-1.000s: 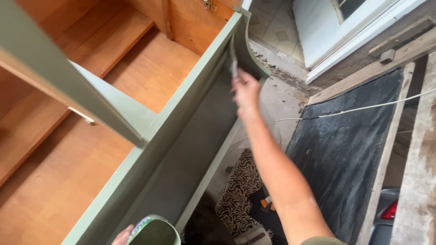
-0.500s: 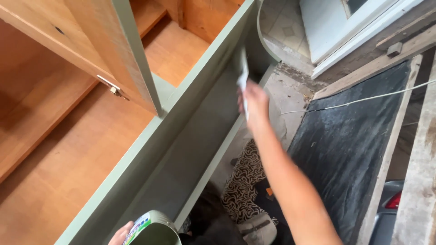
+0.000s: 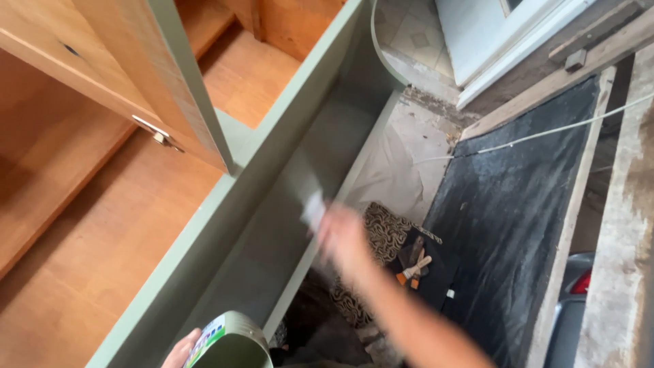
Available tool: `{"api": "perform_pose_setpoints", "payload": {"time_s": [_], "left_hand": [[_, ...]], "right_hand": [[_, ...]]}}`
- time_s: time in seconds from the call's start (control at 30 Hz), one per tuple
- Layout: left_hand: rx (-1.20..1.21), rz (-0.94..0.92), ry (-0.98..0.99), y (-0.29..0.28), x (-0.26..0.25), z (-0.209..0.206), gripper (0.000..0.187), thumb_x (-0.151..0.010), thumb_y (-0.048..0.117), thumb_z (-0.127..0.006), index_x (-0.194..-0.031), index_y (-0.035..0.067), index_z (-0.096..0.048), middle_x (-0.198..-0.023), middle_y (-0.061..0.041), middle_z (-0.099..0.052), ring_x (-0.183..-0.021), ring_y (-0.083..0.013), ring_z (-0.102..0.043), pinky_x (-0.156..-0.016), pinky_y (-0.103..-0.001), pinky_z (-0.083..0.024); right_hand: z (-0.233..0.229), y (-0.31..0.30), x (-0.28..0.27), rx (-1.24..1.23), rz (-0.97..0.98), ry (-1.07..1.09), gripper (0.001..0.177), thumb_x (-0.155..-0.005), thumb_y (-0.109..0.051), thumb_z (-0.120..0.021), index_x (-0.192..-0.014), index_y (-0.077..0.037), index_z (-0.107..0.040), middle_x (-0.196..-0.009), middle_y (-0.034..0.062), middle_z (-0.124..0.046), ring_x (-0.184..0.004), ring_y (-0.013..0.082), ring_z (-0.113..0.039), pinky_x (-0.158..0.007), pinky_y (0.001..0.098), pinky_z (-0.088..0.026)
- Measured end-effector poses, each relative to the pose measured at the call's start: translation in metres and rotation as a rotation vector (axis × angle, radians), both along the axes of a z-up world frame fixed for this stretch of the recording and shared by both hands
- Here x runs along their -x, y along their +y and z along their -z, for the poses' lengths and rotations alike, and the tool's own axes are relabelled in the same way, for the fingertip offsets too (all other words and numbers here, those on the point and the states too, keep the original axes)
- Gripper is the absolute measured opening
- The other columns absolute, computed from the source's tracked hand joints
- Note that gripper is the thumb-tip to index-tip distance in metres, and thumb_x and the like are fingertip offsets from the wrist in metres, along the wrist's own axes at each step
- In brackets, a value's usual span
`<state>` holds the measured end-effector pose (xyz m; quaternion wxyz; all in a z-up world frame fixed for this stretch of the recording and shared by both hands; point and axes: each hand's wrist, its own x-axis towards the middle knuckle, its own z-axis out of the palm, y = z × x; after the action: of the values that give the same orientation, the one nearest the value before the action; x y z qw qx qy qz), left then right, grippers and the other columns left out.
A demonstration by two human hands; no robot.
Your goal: The person paints the exterior and interior surfaces of a wooden cabinet with light green paint using a brush. They repeatedly dip the brush into a paint can and apply the paint to the cabinet's edges, sides, and inner shelves.
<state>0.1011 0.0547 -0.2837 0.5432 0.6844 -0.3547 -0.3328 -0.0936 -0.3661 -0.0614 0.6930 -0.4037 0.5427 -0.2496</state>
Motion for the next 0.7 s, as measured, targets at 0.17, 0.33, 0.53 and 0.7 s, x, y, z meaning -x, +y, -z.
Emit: {"api": "perform_pose_setpoints", "payload": {"time_s": [0.17,0.33,0.53,0.7], "left_hand": [[-0.442,-0.503,0.587,-0.037,0.012,-0.034,0.048,-0.091,0.011,-0.059,-0.128,-0.020,-0.065,-0.132,-0.032,-0.066,-0.122,-0.0413,-0.062,-0.115,-0.044,-0.041],[-0.144,-0.025,0.702,-0.014,-0.016,0.043,0.043,-0.091,0.033,-0.062,-0.092,-0.009,-0.071,-0.082,-0.018,-0.067,-0.076,-0.0252,-0.066,-0.073,-0.037,-0.047],[0.110,0.049,-0.177,-0.037,0.012,-0.056,0.064,-0.086,0.042,-0.064,-0.139,0.007,-0.058,-0.146,-0.018,-0.061,-0.138,-0.0307,-0.060,-0.117,-0.041,-0.045],[-0.471,-0.303,0.526,-0.031,-0.016,0.052,0.053,-0.088,0.012,-0.059,-0.135,-0.012,-0.064,-0.144,-0.023,-0.063,-0.136,-0.0316,-0.057,-0.123,-0.038,-0.033]], "right_hand": [[0.048,-0.200,-0.051,0.225,0.189,0.095,0.030,-0.096,-0.009,-0.054,-0.120,-0.011,-0.071,-0.069,0.0039,-0.061,-0.047,0.0113,-0.050,-0.036,0.0248,-0.035],[0.113,-0.126,-0.071,0.670,0.031,0.249,0.021,-0.076,-0.004,-0.048,-0.061,-0.018,-0.050,-0.057,-0.0029,-0.047,-0.056,0.0117,-0.042,-0.047,0.0356,-0.030],[0.007,0.083,0.009,-0.030,-0.716,0.073,0.036,-0.093,-0.010,-0.067,-0.129,-0.009,-0.072,-0.100,0.0021,-0.077,-0.070,0.0028,-0.061,-0.059,0.0181,-0.050],[-0.017,-0.075,0.029,0.351,-0.305,0.369,0.031,-0.079,-0.007,-0.075,-0.110,-0.005,-0.072,-0.091,0.0050,-0.073,-0.078,0.0158,-0.068,-0.065,0.0260,-0.056]]}}
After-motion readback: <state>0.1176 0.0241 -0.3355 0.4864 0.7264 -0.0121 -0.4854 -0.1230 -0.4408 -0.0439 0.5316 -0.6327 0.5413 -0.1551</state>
